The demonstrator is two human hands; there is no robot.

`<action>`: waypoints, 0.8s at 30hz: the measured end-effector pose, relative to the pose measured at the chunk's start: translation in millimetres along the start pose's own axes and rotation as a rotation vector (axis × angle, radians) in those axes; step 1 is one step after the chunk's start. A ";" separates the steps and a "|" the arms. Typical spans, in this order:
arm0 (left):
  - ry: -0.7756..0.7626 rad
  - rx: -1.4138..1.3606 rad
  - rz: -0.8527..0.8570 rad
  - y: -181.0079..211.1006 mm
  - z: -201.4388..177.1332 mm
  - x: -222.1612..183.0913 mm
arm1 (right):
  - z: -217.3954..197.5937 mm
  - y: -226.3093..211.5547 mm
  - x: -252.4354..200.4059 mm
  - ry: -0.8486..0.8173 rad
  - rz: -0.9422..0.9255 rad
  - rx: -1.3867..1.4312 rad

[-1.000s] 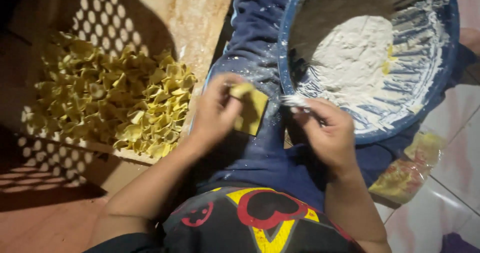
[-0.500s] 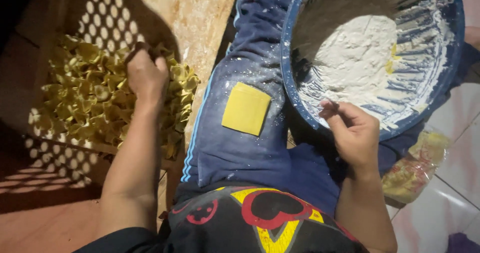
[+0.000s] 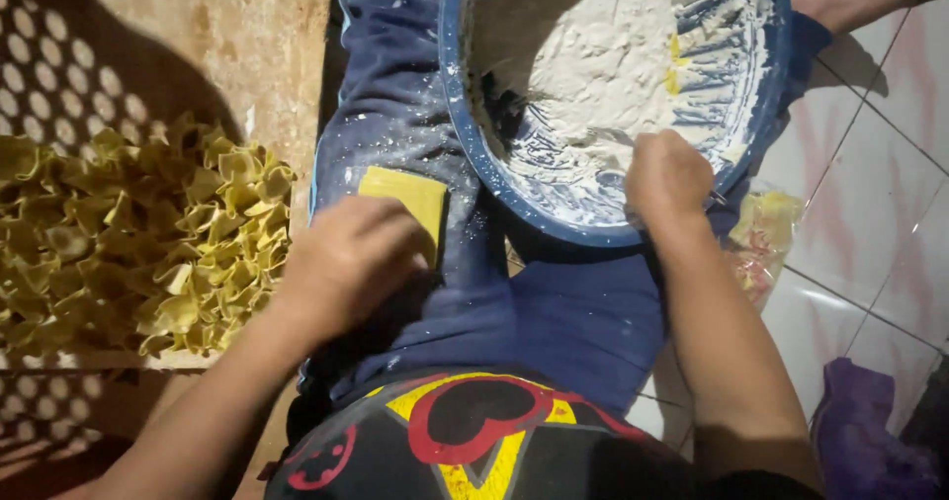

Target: Manually assembling dumplings by placing filling on square wrappers and folding them into shapes.

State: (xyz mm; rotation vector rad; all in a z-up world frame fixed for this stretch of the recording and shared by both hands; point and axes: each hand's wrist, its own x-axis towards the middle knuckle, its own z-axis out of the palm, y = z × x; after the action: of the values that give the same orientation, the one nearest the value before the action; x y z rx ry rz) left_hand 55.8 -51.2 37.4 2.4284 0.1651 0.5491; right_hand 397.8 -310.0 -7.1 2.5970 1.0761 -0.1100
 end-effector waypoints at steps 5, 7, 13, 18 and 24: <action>-0.095 0.171 0.067 8.0 14.8 -10.3 | 24.1 -9.2 24.2 -0.082 -0.011 0.039; -0.124 0.179 0.087 8.6 13.5 -11.8 | 13.7 -19.2 28.9 -0.114 0.007 0.085; -0.167 0.221 0.158 5.2 13.1 -14.3 | -2.7 -40.1 30.2 -0.253 0.081 0.341; -0.107 0.300 0.240 9.4 10.3 -12.1 | -44.6 -59.6 22.0 -0.335 0.140 0.482; -0.051 -0.051 -0.032 -1.1 9.3 -16.0 | -11.5 -29.3 34.4 -0.295 0.147 0.223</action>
State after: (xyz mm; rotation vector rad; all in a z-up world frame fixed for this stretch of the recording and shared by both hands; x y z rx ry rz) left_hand 45.4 -59.5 24.5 2.3840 0.1658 0.4714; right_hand 401.2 -263.7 -10.8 2.7295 0.8053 -0.5883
